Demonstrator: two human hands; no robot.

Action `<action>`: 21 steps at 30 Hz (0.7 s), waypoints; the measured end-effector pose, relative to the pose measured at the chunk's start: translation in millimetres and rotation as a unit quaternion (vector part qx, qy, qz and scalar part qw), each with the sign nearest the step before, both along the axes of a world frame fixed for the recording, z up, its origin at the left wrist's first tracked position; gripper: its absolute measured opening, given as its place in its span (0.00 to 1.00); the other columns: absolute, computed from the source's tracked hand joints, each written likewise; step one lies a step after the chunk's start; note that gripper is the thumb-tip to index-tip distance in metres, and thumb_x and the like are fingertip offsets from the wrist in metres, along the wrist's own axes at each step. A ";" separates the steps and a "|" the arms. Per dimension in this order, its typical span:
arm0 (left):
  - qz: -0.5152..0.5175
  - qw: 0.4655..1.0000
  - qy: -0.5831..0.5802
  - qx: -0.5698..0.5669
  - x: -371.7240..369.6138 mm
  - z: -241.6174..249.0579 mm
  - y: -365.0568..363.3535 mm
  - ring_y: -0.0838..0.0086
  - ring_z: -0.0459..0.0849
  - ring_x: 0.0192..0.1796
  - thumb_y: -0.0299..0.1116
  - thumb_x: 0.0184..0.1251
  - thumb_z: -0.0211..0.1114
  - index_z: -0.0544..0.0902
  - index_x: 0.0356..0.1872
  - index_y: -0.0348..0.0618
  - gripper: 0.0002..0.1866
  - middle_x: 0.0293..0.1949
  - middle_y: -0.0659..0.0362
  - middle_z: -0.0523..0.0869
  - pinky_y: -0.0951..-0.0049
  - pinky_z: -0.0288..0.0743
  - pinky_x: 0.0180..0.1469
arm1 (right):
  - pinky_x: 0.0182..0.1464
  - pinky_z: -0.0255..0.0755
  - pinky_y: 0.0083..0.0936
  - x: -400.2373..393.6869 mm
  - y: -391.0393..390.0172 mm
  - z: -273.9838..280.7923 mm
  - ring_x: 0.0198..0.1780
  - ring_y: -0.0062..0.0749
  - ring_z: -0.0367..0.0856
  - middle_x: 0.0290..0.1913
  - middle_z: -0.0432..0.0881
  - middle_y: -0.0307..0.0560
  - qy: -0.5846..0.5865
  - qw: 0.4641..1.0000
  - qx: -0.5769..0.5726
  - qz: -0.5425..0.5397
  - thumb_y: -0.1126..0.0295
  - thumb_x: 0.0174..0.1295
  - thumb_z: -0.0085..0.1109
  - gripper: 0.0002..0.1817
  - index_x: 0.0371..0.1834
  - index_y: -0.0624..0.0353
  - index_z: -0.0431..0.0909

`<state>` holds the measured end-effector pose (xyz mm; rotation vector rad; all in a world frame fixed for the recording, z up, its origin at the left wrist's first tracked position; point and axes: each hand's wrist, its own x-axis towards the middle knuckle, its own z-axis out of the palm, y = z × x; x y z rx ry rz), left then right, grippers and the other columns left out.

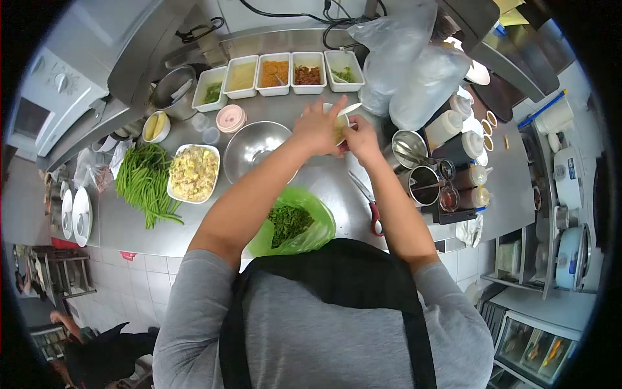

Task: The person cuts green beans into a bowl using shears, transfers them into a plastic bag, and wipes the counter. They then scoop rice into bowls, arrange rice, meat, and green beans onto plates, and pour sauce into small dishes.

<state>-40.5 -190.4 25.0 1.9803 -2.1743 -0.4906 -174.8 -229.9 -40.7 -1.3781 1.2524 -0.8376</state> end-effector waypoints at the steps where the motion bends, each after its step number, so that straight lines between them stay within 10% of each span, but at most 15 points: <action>1: -0.001 1.000 0.003 -0.005 2.6 0.2 -2.2 0.42 0.58 0.66 0.48 0.26 0.79 0.52 0.69 0.68 0.61 0.66 0.41 0.56 0.49 0.65 0.60 | 0.25 0.78 0.26 -0.9 2.5 0.6 0.25 0.34 0.82 0.31 0.80 0.54 -0.020 1.000 -0.016 0.007 0.72 0.55 0.53 0.16 0.46 0.69 0.71; 5: 0.001 0.999 0.008 -0.036 28.0 6.0 -11.6 0.43 0.60 0.64 0.48 0.27 0.78 0.58 0.67 0.65 0.56 0.65 0.40 0.58 0.49 0.63 0.62 | 0.32 0.77 0.26 3.7 15.4 -2.0 0.31 0.29 0.81 0.32 0.80 0.51 -0.195 0.981 -0.004 0.006 0.70 0.58 0.55 0.14 0.44 0.69 0.74; 12: -0.066 0.987 0.028 -0.147 88.2 49.8 5.4 0.49 0.62 0.65 0.40 0.33 0.76 0.63 0.65 0.51 0.49 0.63 0.41 0.63 0.56 0.60 0.66 | 0.36 0.71 0.30 -95.3 158.3 4.4 0.33 0.40 0.76 0.28 0.77 0.46 0.146 0.912 -0.381 0.036 0.76 0.52 0.60 0.03 0.30 0.58 0.78; 17: -0.025 0.989 0.067 -0.129 98.9 65.2 59.1 0.56 0.68 0.60 0.27 0.32 0.72 0.66 0.63 0.49 0.46 0.55 0.50 0.68 0.63 0.62 0.63 | 0.31 0.68 0.26 -219.0 194.1 21.7 0.26 0.36 0.74 0.25 0.76 0.45 0.289 0.829 -0.359 -0.316 0.75 0.57 0.58 0.03 0.27 0.61 0.76; 21: 0.010 0.986 0.129 -0.109 92.3 65.4 98.6 0.58 0.68 0.60 0.25 0.30 0.71 0.66 0.63 0.49 0.47 0.55 0.52 0.69 0.65 0.62 0.63 | 0.36 0.70 0.32 -343.7 143.7 7.9 0.29 0.36 0.75 0.28 0.77 0.50 0.306 0.822 -0.159 -0.453 0.71 0.60 0.49 0.15 0.51 0.58 0.72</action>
